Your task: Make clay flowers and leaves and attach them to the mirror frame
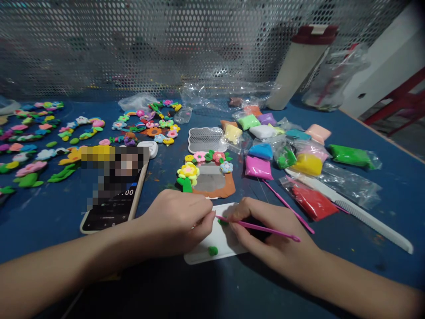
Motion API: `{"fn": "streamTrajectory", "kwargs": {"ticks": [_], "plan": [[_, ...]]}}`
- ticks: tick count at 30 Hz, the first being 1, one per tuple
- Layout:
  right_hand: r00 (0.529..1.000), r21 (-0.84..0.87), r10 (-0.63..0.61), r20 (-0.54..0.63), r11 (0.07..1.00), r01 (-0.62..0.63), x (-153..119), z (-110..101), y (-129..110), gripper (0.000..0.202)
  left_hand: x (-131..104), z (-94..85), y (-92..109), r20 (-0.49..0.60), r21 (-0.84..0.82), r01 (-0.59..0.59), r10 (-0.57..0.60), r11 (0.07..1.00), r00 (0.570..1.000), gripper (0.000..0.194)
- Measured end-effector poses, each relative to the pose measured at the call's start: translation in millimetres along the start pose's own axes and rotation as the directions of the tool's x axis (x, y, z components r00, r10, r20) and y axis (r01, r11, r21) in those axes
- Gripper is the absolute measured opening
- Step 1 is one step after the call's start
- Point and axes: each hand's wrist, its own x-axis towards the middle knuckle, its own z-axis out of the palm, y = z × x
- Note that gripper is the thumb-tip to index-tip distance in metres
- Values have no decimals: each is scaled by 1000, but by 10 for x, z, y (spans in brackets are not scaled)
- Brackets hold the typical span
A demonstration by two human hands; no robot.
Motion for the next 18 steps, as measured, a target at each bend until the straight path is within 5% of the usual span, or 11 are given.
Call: {"fn": "streamTrajectory", "kwargs": {"ticks": [18], "plan": [[997,77,57,48,995,-61,35,-66,-47,11,21,46,27,-44,94,-79,84,992,996,48]]}}
